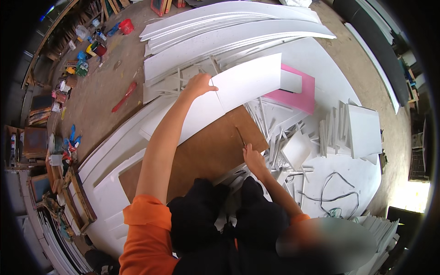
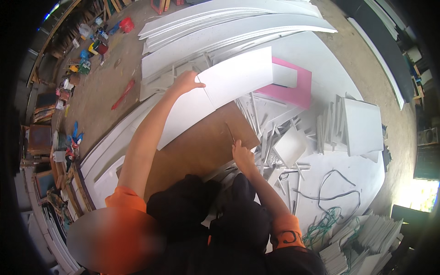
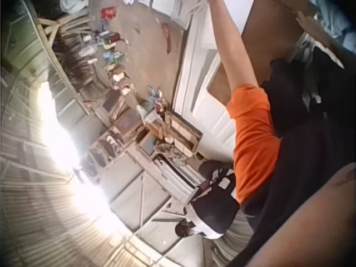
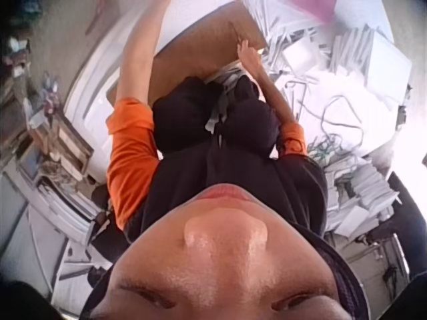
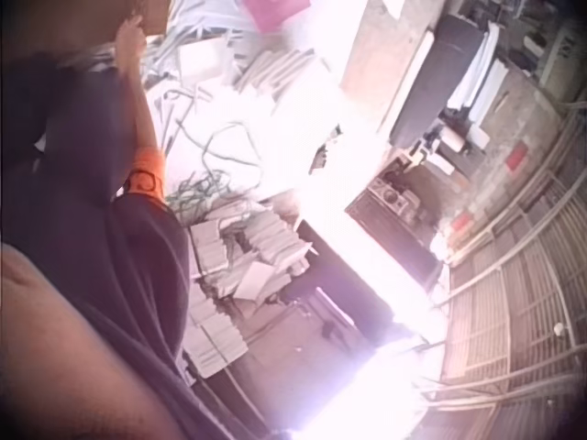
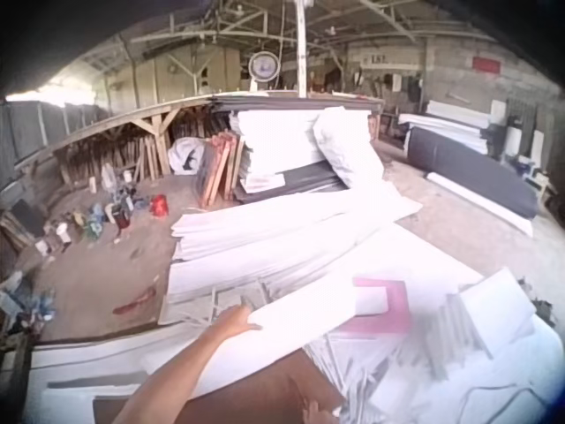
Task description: The person cuts a sheet of bubble wrap into strips using a utility knife. They then gather a stack of white rectangular boards and tie them together with a green plastic strap.
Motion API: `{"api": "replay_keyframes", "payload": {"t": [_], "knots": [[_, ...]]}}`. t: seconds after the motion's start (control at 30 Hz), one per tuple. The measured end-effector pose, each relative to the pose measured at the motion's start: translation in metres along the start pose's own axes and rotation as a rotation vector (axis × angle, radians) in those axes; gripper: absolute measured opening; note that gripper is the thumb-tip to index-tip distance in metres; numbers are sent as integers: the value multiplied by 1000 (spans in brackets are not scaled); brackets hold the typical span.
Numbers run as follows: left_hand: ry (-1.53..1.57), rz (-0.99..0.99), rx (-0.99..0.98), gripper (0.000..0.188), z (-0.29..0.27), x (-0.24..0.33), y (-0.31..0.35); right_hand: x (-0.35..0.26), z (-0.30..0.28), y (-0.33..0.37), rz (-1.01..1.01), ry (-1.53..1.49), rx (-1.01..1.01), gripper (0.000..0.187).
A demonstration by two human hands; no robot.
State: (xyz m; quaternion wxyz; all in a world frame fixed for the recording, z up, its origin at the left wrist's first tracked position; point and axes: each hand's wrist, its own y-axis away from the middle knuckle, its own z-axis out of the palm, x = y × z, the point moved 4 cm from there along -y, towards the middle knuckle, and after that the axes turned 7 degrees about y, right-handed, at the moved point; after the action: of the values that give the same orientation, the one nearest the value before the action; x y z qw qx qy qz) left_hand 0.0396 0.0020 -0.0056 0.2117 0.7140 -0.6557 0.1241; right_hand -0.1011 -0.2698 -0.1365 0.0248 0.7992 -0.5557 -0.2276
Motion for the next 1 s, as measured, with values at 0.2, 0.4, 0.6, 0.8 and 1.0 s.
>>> {"api": "replay_keyframes", "payload": {"t": [0.2,0.4,0.6,0.8,1.0], "knots": [[358,167,191,32,-32,19,-12,14,-76,21,148,-630,-100,31],[375,624,527,19,-76,135,36,19,-161,5,51,-1345,111,21],[116,709,569,34,-94,189,131,-41,-256,11,-124,-1974,-17,42],[-83,1009,540,50,-79,208,182,-62,-290,15,-147,-1757,207,28],[67,1000,270,51,-75,218,204,-32,-276,28,-211,-1399,454,19]]}}
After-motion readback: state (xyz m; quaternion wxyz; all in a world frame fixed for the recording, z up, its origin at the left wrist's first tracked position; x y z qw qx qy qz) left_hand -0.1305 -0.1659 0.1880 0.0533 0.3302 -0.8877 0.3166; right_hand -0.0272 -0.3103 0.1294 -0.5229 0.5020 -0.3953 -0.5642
